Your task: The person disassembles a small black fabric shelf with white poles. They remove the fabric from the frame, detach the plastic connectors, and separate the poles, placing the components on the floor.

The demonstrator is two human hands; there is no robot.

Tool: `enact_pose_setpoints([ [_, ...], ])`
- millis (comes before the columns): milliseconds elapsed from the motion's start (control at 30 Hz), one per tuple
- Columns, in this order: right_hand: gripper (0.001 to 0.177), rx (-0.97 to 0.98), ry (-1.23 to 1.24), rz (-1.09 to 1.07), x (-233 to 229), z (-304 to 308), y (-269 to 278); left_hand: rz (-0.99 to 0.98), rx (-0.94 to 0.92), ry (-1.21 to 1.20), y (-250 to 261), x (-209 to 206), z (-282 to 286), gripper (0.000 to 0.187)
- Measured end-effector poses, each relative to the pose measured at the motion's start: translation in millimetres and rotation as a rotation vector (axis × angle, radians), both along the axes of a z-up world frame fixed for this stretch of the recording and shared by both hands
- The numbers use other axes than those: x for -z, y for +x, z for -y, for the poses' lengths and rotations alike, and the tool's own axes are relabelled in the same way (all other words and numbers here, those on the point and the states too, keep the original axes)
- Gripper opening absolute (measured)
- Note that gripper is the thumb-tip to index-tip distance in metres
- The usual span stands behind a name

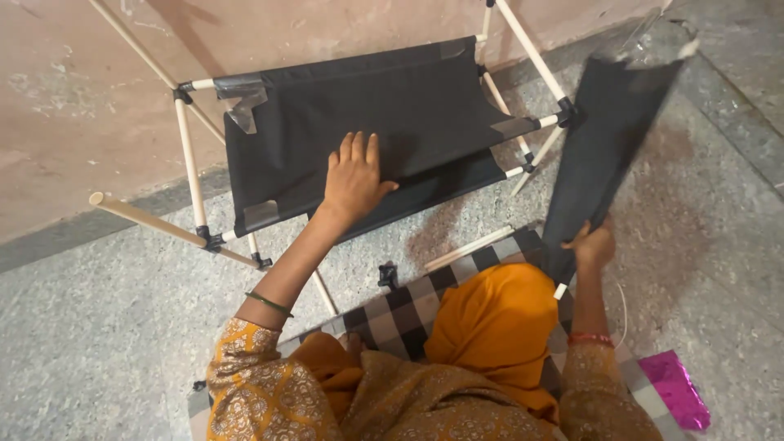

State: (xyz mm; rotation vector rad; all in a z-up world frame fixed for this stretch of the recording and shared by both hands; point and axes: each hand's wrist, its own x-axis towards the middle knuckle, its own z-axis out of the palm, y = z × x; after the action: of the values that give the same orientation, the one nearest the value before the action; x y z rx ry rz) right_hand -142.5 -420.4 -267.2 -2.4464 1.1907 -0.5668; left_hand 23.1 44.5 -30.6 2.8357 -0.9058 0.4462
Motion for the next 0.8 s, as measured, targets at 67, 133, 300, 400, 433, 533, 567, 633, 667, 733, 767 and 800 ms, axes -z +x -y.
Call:
enact_pose_setpoints([
  [67,0.051,-0.029,0.005,-0.065,4,-7,10,-0.007,-0.018,0.027,6,15,-6,0.094],
  [133,0.049,0.009,0.026,-0.211,6,-13,20,-0.024,-0.032,0.045,11,29,-10,0.088],
  [300,0.077,-0.088,-0.117,-0.325,12,-21,33,-0.082,-0.008,0.053,11,49,-18,0.070],
  [400,0.087,-0.323,-0.143,-0.430,22,-30,31,-0.085,-0.005,0.090,8,51,-22,0.068],
  [433,0.089,-0.423,-0.153,-0.442,26,-34,27,-0.079,0.000,0.094,7,52,-23,0.067],
  [533,0.091,-0.534,-0.176,-0.414,34,-40,21,-0.061,0.011,0.110,5,52,-23,0.066],
  [567,0.090,-0.540,-0.182,-0.393,34,-40,22,-0.056,0.013,0.118,5,51,-23,0.066],
  [633,0.096,-0.477,0.052,-0.366,33,-40,23,-0.045,0.026,0.107,3,52,-25,0.066],
  [667,0.099,-0.443,0.166,-0.349,30,-37,27,-0.034,0.037,0.085,3,53,-25,0.066],
  [733,0.092,-0.421,0.106,-0.260,19,-32,37,0.004,0.061,0.055,3,54,-27,0.062],
  [767,0.088,-0.409,0.076,-0.215,12,-29,42,0.033,0.073,0.047,3,56,-27,0.058],
  [800,0.081,-0.402,0.225,0.002,5,-30,48,0.060,0.085,0.040,2,58,-29,0.053],
])
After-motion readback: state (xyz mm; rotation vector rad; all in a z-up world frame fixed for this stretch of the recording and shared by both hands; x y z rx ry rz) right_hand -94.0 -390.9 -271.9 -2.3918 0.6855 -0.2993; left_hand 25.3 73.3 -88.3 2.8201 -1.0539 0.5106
